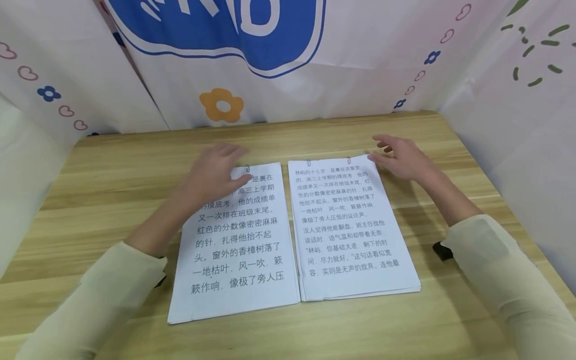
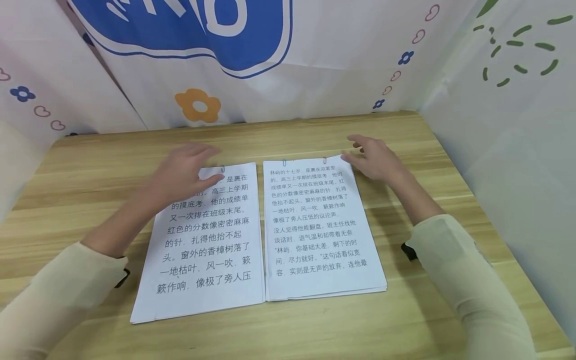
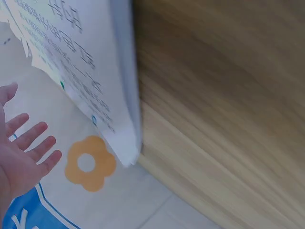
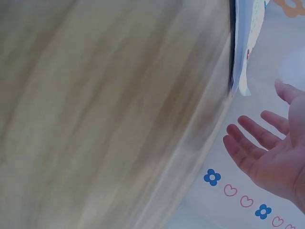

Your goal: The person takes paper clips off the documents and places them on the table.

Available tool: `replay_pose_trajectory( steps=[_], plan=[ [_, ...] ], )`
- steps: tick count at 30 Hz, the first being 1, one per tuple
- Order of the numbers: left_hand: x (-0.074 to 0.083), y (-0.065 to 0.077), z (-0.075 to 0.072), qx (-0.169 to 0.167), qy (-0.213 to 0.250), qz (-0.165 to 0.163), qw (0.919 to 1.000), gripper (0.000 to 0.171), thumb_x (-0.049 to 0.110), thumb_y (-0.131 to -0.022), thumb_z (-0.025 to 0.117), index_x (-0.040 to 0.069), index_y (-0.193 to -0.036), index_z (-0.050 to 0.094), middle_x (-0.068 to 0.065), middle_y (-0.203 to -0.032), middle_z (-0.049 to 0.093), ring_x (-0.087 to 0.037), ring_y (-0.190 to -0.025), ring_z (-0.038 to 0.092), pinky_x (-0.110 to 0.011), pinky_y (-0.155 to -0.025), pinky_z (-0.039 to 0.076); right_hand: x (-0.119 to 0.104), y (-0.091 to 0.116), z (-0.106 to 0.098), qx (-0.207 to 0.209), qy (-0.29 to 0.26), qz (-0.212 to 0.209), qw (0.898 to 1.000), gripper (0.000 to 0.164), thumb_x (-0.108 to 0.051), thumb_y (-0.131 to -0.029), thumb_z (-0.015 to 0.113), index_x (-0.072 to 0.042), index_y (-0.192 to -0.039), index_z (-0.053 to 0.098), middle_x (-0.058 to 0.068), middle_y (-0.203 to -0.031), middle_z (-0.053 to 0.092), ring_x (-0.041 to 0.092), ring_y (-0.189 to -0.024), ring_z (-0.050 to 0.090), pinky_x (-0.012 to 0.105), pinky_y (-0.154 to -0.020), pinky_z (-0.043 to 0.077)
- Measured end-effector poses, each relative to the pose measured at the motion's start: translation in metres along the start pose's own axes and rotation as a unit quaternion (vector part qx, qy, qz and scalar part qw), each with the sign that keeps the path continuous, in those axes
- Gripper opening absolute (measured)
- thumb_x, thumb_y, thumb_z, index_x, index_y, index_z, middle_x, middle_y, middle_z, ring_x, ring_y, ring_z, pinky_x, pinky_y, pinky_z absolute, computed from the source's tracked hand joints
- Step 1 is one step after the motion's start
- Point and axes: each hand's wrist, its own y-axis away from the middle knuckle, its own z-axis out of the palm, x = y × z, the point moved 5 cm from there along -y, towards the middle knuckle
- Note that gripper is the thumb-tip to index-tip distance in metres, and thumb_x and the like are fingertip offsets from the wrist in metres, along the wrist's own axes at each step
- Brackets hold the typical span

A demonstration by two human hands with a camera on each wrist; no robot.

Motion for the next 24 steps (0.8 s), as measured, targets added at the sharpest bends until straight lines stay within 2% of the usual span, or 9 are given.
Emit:
replay_pose_trajectory(
  steps=[6, 11, 17, 24],
  plan=[
    [0.017, -0.010, 0.003, 0.000, 0.015, 0.019, 0.9997, 0.060, 0.030, -0.094, 0.077, 0.003, -0.144, 0.057, -0.021, -0.145, 0.058, -0.041, -0.138, 0.051, -0.057, -0.117, 0.037, -0.002, -0.007, 0.003, -0.011, -0.023, 0.003, 1.000, 0.058, -0.026, -0.104, 0.063, 0.002, -0.152, 0.045, 0.031, -0.146, 0.051, 0.047, -0.129, 0.053, 0.061, -0.107, 0.044],
    [0.024, -0.016, 0.006, 0.003, 0.024, 0.022, 0.9994, 0.058, 0.027, -0.093, 0.078, 0.004, -0.143, 0.059, -0.020, -0.142, 0.061, -0.040, -0.135, 0.054, -0.054, -0.115, 0.041, -0.003, -0.010, 0.006, -0.024, -0.032, 0.006, 0.999, 0.054, -0.021, -0.103, 0.064, 0.004, -0.148, 0.049, 0.030, -0.143, 0.053, 0.045, -0.125, 0.055, 0.059, -0.104, 0.046],
    [0.025, -0.015, 0.006, -0.012, 0.034, 0.006, 0.9993, 0.058, 0.027, -0.094, 0.077, 0.006, -0.145, 0.058, -0.019, -0.146, 0.059, -0.039, -0.139, 0.051, -0.054, -0.116, 0.040, -0.002, -0.013, 0.009, -0.034, -0.028, 0.007, 0.999, 0.050, -0.015, -0.101, 0.067, 0.006, -0.145, 0.052, 0.030, -0.136, 0.056, 0.044, -0.121, 0.056, 0.057, -0.102, 0.047],
    [0.018, -0.008, 0.004, -0.026, 0.057, -0.017, 0.9979, 0.060, 0.026, -0.095, 0.077, 0.007, -0.148, 0.055, -0.018, -0.152, 0.053, -0.038, -0.143, 0.046, -0.054, -0.119, 0.036, 0.000, -0.019, 0.011, -0.042, -0.017, 0.008, 0.999, 0.048, -0.011, -0.099, 0.068, 0.008, -0.141, 0.054, 0.029, -0.129, 0.058, 0.042, -0.116, 0.056, 0.054, -0.100, 0.047]
  ],
)
